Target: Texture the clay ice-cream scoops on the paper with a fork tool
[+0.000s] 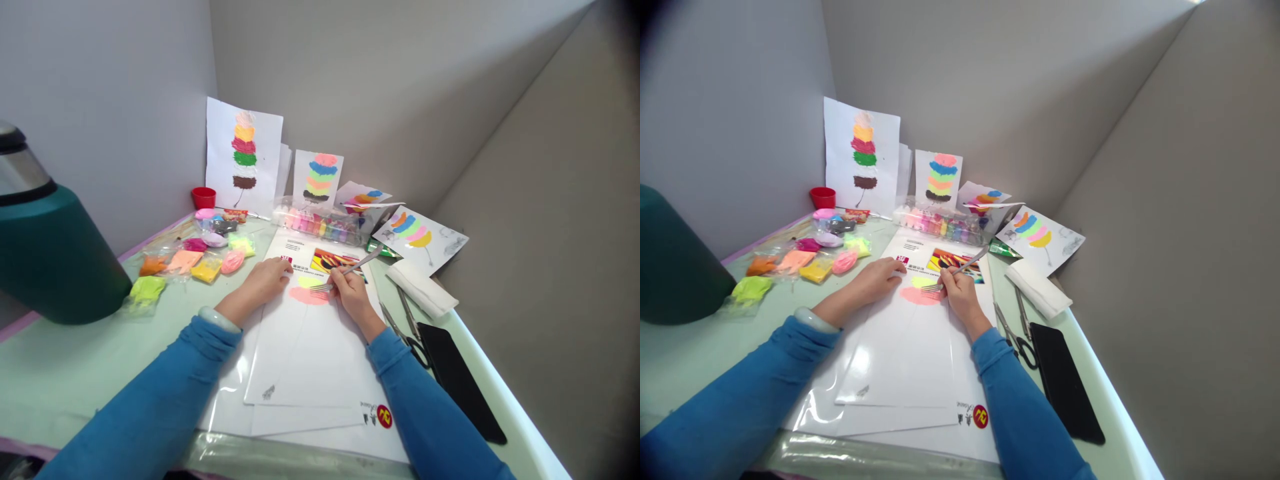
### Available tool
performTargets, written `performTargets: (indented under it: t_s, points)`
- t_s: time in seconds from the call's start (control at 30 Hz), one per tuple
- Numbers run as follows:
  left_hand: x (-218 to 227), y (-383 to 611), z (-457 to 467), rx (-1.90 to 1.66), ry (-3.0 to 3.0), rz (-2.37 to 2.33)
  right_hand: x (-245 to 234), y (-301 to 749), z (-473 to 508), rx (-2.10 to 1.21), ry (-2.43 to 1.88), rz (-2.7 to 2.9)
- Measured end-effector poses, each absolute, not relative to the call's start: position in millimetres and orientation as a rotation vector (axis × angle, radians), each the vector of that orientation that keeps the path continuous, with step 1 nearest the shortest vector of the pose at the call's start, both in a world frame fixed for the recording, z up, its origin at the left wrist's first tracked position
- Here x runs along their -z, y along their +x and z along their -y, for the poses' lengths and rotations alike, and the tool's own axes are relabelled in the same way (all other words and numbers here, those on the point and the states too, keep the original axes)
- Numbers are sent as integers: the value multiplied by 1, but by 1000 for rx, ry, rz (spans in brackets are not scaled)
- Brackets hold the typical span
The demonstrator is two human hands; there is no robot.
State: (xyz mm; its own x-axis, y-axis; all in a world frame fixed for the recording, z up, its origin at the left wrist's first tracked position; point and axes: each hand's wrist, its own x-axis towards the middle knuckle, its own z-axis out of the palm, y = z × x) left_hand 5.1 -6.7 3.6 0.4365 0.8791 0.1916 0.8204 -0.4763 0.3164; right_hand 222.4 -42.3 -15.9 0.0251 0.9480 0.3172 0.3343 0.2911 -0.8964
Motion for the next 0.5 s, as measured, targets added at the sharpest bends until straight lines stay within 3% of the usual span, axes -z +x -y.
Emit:
performTargets:
  t_s: [0.5]
  points:
    - [-5,5,8,-500,2524,-1490,14,221,44,-705,-1212,1595]
